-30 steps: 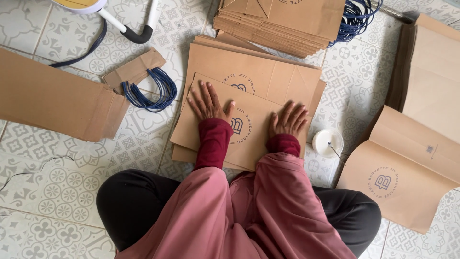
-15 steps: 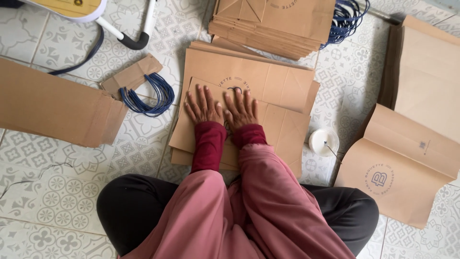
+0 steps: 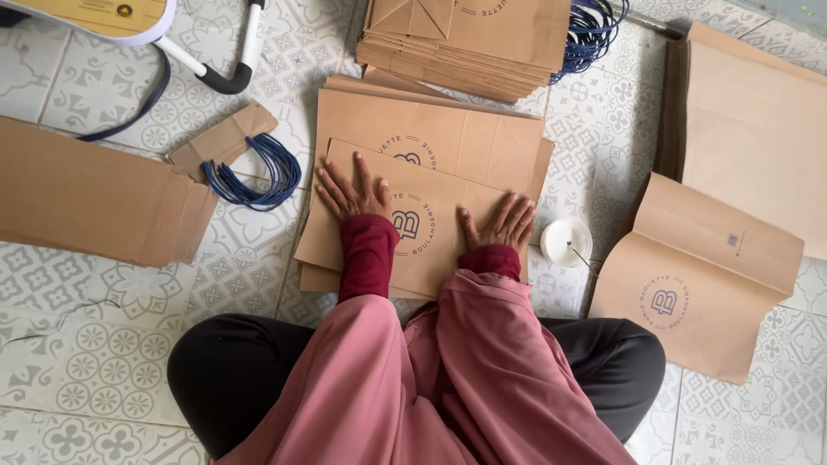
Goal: The person sits on the floor and assembles flat paper bags. They fold the sides and bottom of the bags to form a three-dimensional shape. The person uses a brush to apply glue to the flaps and presses them together to secure the bag structure.
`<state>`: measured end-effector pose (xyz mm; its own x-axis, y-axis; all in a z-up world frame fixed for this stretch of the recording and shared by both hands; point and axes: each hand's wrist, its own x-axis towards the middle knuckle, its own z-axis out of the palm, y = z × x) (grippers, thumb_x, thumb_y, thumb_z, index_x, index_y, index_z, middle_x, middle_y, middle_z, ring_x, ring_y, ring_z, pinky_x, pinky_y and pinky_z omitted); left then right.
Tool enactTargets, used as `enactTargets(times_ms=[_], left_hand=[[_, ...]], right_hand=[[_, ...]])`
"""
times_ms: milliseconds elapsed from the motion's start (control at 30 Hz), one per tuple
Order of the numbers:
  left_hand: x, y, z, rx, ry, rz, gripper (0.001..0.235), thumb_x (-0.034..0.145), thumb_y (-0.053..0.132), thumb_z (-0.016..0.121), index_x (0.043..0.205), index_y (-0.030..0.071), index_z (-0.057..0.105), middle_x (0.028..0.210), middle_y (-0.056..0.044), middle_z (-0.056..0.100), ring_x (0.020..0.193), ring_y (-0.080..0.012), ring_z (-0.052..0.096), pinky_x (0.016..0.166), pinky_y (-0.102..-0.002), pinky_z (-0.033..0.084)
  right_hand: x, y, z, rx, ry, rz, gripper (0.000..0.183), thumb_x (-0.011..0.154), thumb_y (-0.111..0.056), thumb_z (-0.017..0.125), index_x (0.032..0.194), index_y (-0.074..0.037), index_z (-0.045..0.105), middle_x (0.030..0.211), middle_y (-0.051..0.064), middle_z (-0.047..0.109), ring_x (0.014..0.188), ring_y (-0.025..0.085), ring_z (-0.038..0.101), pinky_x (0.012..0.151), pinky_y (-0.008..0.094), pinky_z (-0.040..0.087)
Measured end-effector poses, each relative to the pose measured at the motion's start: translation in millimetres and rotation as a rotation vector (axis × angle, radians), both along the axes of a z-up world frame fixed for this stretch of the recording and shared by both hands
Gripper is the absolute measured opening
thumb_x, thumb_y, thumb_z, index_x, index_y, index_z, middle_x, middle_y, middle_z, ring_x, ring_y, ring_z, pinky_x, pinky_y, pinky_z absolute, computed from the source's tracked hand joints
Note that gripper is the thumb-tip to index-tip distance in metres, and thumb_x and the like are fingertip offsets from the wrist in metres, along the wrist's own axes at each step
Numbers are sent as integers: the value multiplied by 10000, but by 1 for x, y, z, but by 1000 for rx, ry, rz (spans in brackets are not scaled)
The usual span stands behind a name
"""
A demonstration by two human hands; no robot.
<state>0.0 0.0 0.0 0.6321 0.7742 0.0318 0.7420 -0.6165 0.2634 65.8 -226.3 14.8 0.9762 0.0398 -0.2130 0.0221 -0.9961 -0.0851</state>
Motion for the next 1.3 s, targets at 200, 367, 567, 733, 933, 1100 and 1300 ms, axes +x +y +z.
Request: enactTargets(times_ms=[200, 367, 567, 733, 933, 1100, 1300], left_hand=[[1, -2, 10, -47, 22, -10, 681, 1040, 514, 344, 1645, 283, 131, 1693, -267, 34, 1565, -439, -41, 1249, -584, -75], [1, 0, 12, -38, 52, -12, 687, 1043, 531, 323, 1649, 291, 108, 1696, -262, 8, 1565, -438, -67, 1248, -582, -85], [0, -2, 5, -19, 34, -27, 736, 1015, 581, 333, 1645, 286, 91, 1688, -273, 16, 1557, -457, -57, 1242, -606, -74], [-9, -41, 21, 47, -95, -77, 760, 992, 566, 425, 1635, 225, 203, 1680, -279, 84, 1543, -495, 15, 1229, -637, -42], [-24, -112, 3, -67, 51, -348, 611, 1026, 520, 297, 1612, 406, 165, 1723, -128, 76, 1588, -343, 12, 1229, -620, -82], [-40, -89, -30, -55, 87, -539, 603, 1049, 589, 250, 1618, 433, 125, 1728, -39, 66, 1583, -316, 19, 1233, -601, -30], [-84, -18, -44, 195, -144, -293, 744, 947, 689, 419, 1610, 398, 245, 1692, -31, 225, 1548, -376, 142, 1206, -624, 26]], right_hand=[[-52, 13, -1, 15, -22, 365, 671, 1053, -574, 191, 1668, -355, 33, 1722, 183, 8, 1559, 449, -67, 1228, 625, -34], [-93, -13, 20, -11, 86, 643, 663, 1017, -642, 157, 1639, -447, 38, 1730, 106, -18, 1563, 414, -55, 1228, 607, -2], [-99, -23, 5, -38, 66, 694, 676, 1006, -686, 200, 1628, -486, 27, 1730, 79, -48, 1561, 407, -67, 1230, 608, -9], [-97, -24, -6, 25, -21, 725, 673, 1015, -686, 198, 1637, -464, 70, 1729, 97, -17, 1560, 420, -41, 1217, 618, 8], [-94, -30, -36, -24, -173, 755, 717, 982, -668, 221, 1638, -392, 139, 1744, 106, -17, 1576, 425, -38, 1226, 628, -8], [-90, -30, -22, 6, 0, 737, 691, 999, -670, 266, 1633, -449, 102, 1736, 72, -60, 1567, 409, -82, 1227, 632, -11], [-94, -21, 13, 13, 99, 696, 687, 1011, -690, 248, 1626, -492, 15, 1732, 44, -79, 1571, 372, -92, 1245, 599, -19]])
